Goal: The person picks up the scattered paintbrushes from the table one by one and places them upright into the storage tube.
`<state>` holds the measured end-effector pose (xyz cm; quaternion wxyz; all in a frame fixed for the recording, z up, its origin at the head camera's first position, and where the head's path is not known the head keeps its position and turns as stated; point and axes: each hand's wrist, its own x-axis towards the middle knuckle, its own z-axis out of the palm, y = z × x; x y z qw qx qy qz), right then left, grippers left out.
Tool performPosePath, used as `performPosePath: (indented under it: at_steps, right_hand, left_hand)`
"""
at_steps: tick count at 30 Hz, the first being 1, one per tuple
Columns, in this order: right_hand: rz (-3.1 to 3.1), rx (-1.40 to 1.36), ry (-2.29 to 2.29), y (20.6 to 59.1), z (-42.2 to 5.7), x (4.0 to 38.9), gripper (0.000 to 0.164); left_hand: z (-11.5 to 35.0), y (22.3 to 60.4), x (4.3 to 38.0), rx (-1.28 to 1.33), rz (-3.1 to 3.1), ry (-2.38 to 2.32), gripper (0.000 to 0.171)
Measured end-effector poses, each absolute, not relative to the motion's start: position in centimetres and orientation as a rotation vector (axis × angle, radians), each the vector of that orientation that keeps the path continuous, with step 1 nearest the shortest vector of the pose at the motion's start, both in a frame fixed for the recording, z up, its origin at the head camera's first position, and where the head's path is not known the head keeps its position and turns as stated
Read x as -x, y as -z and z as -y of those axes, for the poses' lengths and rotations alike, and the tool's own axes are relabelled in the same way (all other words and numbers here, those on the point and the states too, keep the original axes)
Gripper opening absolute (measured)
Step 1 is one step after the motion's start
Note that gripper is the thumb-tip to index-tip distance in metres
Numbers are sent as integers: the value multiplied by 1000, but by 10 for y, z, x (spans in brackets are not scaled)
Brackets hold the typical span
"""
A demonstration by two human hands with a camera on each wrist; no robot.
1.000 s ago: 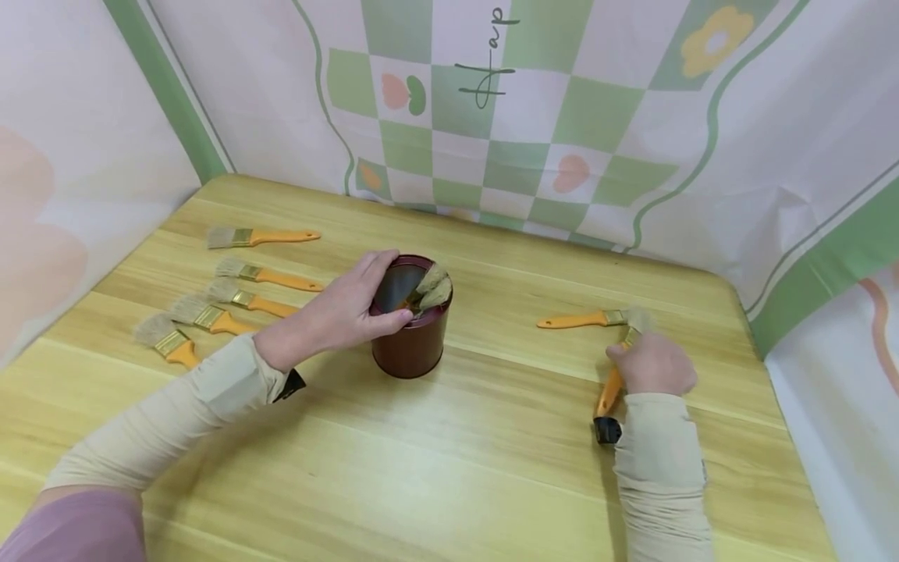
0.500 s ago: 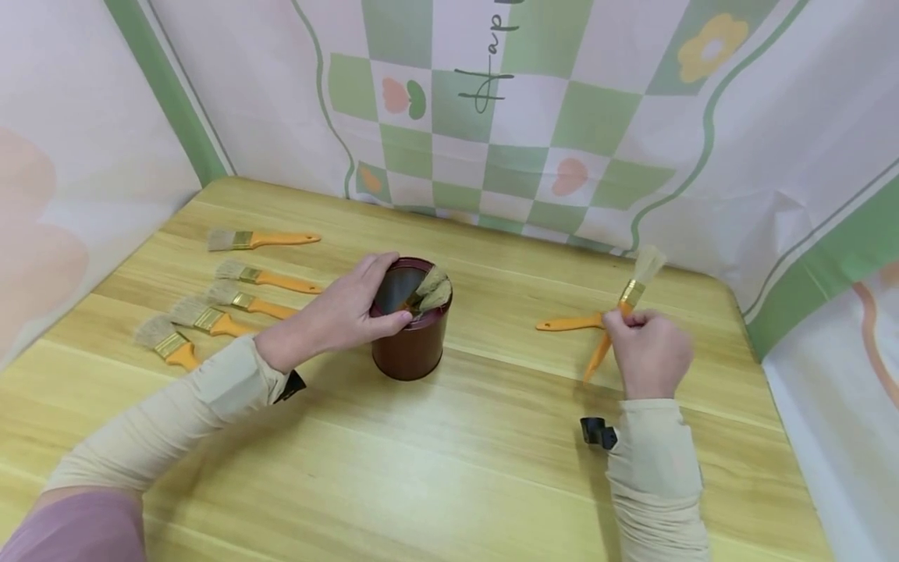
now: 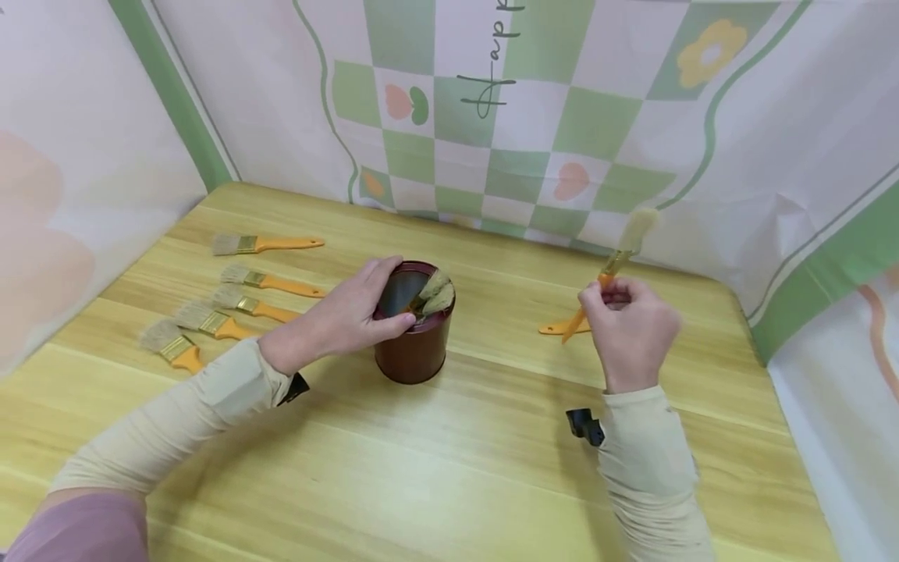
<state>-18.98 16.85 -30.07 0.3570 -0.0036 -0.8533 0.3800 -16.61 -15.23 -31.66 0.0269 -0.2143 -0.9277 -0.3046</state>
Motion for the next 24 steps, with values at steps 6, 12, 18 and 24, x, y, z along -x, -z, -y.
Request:
performPosePath:
  at_steps: [6,12,18,24]
  right_hand:
    - [2090,-137,-1133,297,-151,187,14]
    - [2028,-370,-1428,288,-122,159,9]
    - [1903,-595,-1526,271,-92,144,5]
    - [1932,-599,-1510,267,-75,141,5]
  left_hand:
    - [151,316,169,647,2881,928,82]
    - [154,319,167,639,2893,941,84]
    - [154,316,167,642,2860,932,82]
    - [152,316,167,669,2871,917,82]
